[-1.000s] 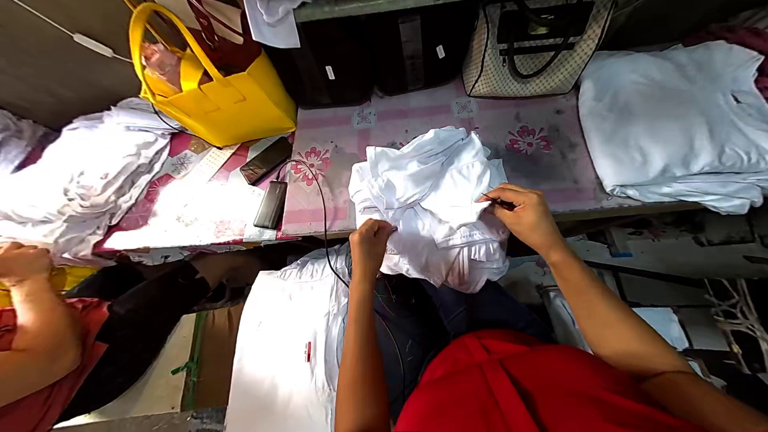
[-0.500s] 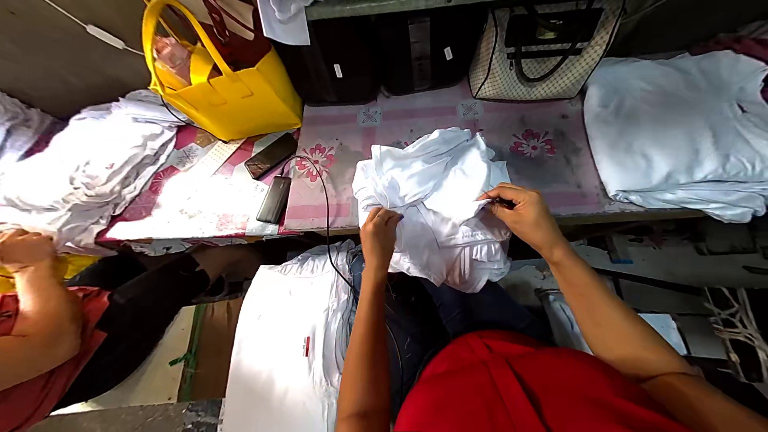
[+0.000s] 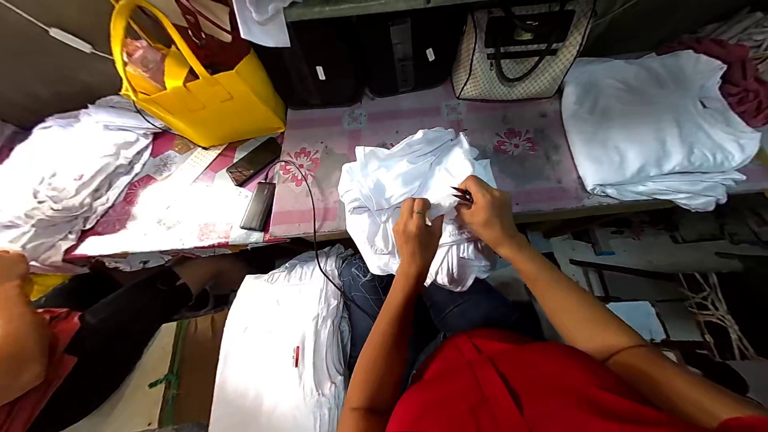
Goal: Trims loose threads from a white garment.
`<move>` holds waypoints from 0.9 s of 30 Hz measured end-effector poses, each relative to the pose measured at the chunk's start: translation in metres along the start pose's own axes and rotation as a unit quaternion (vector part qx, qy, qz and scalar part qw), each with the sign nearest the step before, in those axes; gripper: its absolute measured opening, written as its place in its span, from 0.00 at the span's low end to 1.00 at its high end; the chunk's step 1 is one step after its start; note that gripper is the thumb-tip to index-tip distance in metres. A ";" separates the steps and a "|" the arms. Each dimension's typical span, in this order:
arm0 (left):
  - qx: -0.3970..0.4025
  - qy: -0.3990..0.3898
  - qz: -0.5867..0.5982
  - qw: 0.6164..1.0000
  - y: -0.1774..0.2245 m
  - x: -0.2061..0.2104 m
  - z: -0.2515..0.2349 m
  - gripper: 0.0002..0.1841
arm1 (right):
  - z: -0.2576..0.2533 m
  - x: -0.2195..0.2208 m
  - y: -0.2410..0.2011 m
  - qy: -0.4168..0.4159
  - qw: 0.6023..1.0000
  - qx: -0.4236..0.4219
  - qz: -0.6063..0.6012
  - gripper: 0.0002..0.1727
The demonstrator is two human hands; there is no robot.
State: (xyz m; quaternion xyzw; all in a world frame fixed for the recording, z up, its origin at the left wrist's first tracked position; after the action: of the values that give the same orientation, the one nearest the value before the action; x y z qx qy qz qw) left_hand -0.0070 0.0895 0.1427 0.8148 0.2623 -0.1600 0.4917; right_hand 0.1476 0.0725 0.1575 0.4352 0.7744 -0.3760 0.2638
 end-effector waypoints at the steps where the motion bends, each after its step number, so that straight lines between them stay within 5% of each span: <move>1: 0.002 0.019 0.030 0.999 -0.004 -0.008 -0.002 0.08 | 0.002 -0.006 0.010 0.006 0.999 0.018 0.033 0.12; 3: 0.003 0.041 0.115 0.993 -0.017 -0.028 0.001 0.05 | 0.012 -0.018 0.029 0.005 0.998 0.054 0.024 0.13; 6: 0.020 0.040 0.214 0.976 -0.041 -0.035 0.016 0.06 | 0.018 -0.021 0.030 0.008 0.986 0.064 -0.151 0.11; 10: -0.034 0.003 0.172 0.984 -0.060 -0.015 0.031 0.04 | 0.012 -0.016 0.006 0.027 0.957 -0.016 -0.287 0.07; 13: -0.198 -0.113 0.140 0.964 -0.080 0.017 0.037 0.28 | 0.025 0.023 0.019 -0.120 0.977 0.035 -0.175 0.10; 15: -0.277 -0.167 0.166 0.932 -0.091 0.026 0.044 0.37 | 0.046 0.041 0.032 -0.237 0.954 0.117 -0.141 0.18; 17: -0.279 -0.164 0.141 0.936 -0.087 0.012 0.048 0.31 | 0.059 0.035 0.031 -0.272 0.938 0.147 -0.156 0.22; 20: -0.211 -0.079 0.016 0.974 -0.054 -0.019 0.042 0.08 | 0.066 0.020 0.014 -0.310 0.919 0.148 -0.193 0.18; 24: -0.172 -0.174 0.023 0.969 -0.051 0.023 0.035 0.14 | 0.062 0.039 0.001 -0.316 0.908 0.144 -0.234 0.19; 27: -0.085 -0.236 0.069 0.965 -0.073 0.034 0.041 0.05 | 0.061 0.044 0.022 -0.256 0.926 0.179 -0.212 0.11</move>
State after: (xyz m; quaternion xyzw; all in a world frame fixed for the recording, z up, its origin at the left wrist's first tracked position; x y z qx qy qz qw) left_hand -0.0225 0.0901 0.0536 0.7250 0.0944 -0.2905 0.6173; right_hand 0.1502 0.0515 0.0823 0.1896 0.6743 -0.6543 0.2852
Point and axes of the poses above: each hand's wrist, its own z-axis away from the middle knuckle, its own x-axis out of the palm, y = z × x, the point moved 8 cm from there along -z, towards the middle knuckle, and after that the axes turned 15 degrees about -x, right-handed, at the moved point
